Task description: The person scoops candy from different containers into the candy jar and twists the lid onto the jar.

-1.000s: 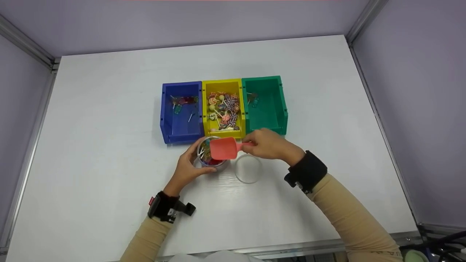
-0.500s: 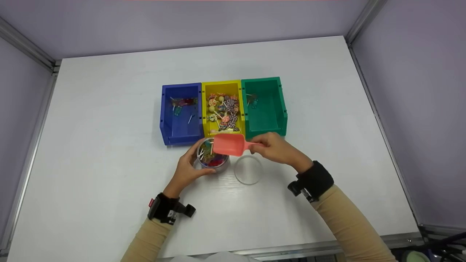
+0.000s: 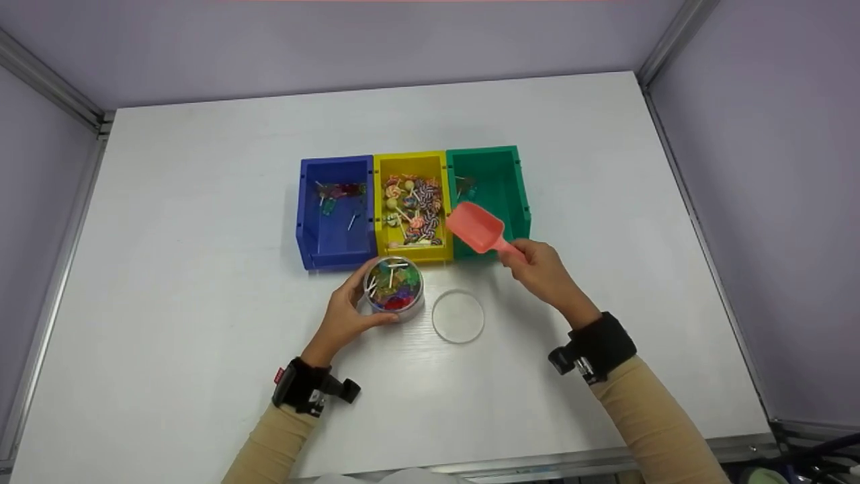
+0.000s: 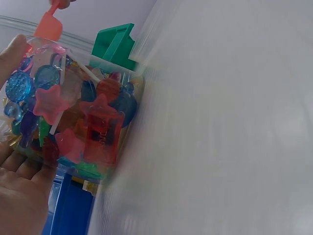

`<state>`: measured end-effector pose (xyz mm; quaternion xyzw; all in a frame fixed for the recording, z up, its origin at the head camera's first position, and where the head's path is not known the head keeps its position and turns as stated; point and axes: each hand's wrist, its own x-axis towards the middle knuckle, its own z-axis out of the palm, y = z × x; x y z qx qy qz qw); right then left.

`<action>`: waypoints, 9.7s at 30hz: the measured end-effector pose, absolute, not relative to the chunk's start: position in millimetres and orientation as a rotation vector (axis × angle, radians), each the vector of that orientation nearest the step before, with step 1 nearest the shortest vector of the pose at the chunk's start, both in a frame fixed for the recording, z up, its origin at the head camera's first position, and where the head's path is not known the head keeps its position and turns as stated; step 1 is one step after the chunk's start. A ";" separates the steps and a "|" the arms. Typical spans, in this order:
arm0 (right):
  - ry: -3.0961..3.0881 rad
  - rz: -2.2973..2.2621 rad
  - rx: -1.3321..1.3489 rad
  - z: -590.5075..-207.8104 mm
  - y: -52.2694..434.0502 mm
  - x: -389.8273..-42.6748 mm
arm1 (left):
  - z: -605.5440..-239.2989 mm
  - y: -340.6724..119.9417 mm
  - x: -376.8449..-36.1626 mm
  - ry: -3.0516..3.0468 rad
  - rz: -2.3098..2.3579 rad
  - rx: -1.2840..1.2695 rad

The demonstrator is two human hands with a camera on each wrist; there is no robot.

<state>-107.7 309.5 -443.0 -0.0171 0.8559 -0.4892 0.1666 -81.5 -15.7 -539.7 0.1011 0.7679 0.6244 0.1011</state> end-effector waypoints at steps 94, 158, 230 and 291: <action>2.726 -0.298 -0.450 -493.8 215.0 -68.2 | -539.8 -13.2 -81.4 2.205 1.912 0.255; 2.381 -1.998 -0.224 -449.0 221.8 -77.8 | -541.4 -15.4 -80.7 2.251 1.861 0.267; 2.794 -1.995 -0.343 -524.7 141.3 -55.3 | -542.7 -16.7 -83.0 2.216 1.919 0.300; 2.793 -0.089 -0.712 -416.3 128.6 -107.6 | -543.4 -17.9 -83.2 2.138 1.956 0.263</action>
